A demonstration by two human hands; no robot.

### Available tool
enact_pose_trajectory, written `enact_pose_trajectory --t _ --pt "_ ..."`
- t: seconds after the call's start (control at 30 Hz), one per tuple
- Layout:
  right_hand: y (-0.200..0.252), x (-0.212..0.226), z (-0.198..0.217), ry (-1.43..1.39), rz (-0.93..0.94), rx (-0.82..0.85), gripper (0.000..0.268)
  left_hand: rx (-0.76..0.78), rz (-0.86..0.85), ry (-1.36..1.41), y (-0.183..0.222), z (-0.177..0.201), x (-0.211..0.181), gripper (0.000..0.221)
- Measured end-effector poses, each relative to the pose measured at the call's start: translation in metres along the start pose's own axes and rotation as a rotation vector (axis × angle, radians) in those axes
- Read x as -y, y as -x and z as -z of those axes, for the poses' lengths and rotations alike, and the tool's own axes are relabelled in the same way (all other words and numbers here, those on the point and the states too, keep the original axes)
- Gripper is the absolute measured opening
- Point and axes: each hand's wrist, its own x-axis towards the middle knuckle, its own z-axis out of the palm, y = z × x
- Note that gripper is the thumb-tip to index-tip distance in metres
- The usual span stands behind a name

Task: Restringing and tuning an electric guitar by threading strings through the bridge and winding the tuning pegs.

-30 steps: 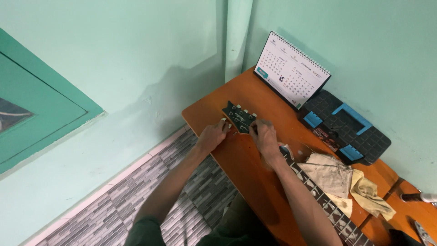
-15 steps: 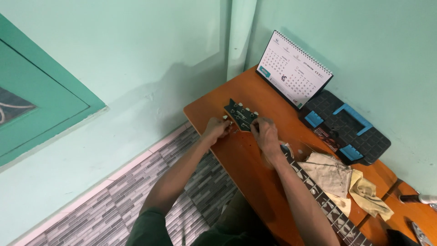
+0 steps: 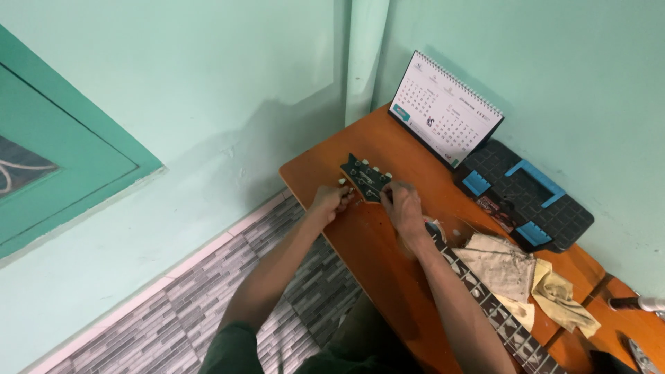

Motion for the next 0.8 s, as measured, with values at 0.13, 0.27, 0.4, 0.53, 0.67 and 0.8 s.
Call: enact_pose_trajectory --t 0.13,0.27,0.4,0.53,0.67,0.8 --pt "0.001 0.0 0.002 0.027 -0.017 0.018 0.011 0.016 -0.209 -0.578 -0.009 0.011 -0.002 0.042" --pt "0.001 0.0 0.001 0.015 0.005 0.011 0.012 0.052 -0.349 -0.735 -0.008 0.0 0.012 0.038" --pt "0.0 -0.001 -0.001 0.014 -0.015 0.019 0.012 0.011 -0.292 -0.611 -0.034 0.0 0.044 0.041" --pt "0.005 0.008 0.006 0.041 -0.022 0.035 0.012 0.078 0.39 0.409 -0.039 -0.002 0.035 0.015" --pt "0.002 -0.001 -0.002 0.021 -0.021 0.037 0.013 0.07 0.162 -0.059 -0.002 0.002 -0.004 0.031" --pt "-0.001 -0.001 0.001 0.064 -0.014 0.032 0.012 -0.013 -0.389 -0.77 0.021 0.001 -0.024 0.037"
